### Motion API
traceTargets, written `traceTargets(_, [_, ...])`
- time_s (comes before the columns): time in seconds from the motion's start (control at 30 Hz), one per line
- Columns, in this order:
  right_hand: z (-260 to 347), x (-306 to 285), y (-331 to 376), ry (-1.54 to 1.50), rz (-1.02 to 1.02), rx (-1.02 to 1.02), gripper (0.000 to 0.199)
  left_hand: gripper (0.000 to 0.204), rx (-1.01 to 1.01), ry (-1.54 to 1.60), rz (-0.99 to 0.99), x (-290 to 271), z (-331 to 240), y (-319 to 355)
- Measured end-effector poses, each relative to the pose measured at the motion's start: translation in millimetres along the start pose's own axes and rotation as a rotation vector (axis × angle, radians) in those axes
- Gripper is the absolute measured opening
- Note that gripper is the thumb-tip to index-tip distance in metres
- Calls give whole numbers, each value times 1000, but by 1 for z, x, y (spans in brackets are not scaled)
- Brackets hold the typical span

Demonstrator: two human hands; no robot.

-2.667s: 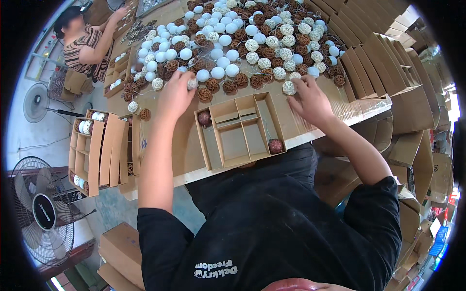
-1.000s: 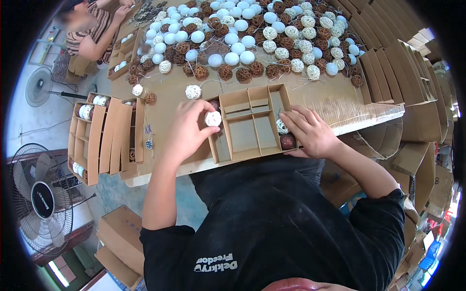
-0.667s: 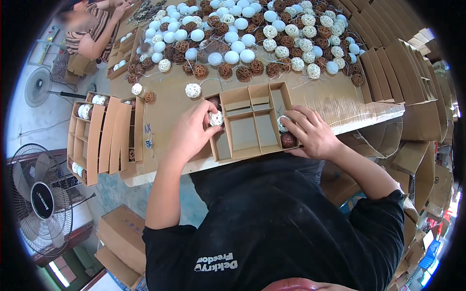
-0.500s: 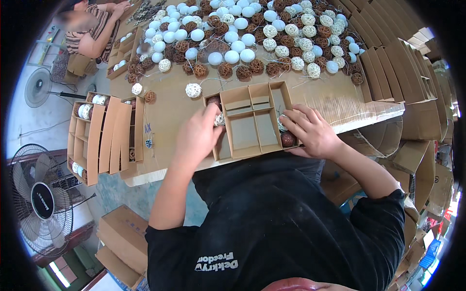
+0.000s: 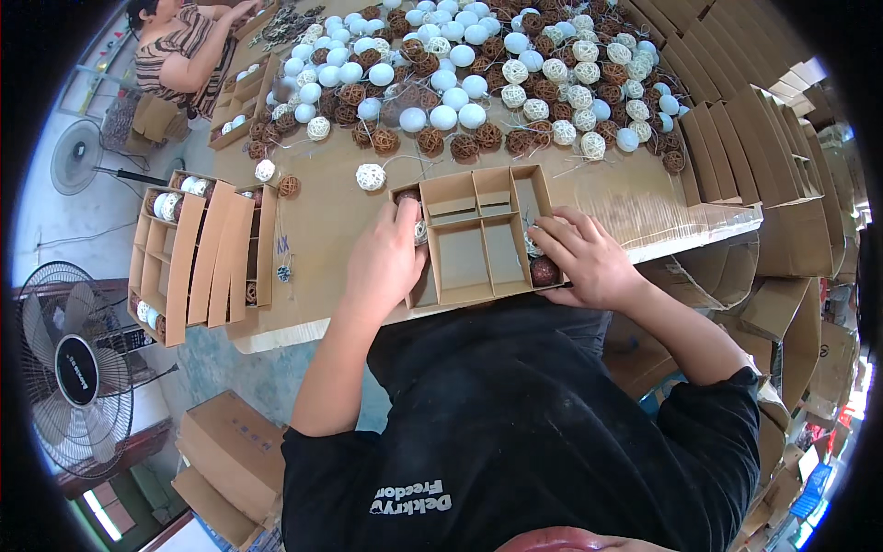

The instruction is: Sorting and packing different colored decorative woven and plastic balls into cardboard grid organizers.

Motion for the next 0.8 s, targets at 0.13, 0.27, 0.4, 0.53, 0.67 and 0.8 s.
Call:
traceTargets(0.13, [0, -2, -2, -29, 23, 8, 86, 41, -15, 72, 18, -9, 3, 1])
traceTargets(0.27, [-1, -7, -4, -22, 36, 30, 83, 36, -79, 274, 76, -20, 13, 8])
traceTargets(0.4, [-4, -12, -9, -58, 48, 69, 81, 28, -63, 333, -192, -29, 28, 17])
traceTargets(0.53, [-11, -20, -16, -86, 115, 86, 81, 20, -284, 435, -180, -7, 55, 36])
traceTargets(0.67, [-17, -52, -32, -317, 88, 125, 70, 9, -198, 184, -365, 21, 62, 50])
traceTargets(0.8, [-30, -67, -79, -400, -154, 184, 51, 10, -192, 89, -383, 23, 59, 47])
Point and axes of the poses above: each hand's wrist, its own y-axis away from the middle knuckle, its own x-axis out of the palm, z = x × y, the point moved 3 cm from there along -y, towards the middle knuckle, and after that the axes turned 2 degrees about x, right-handed, at the moved point
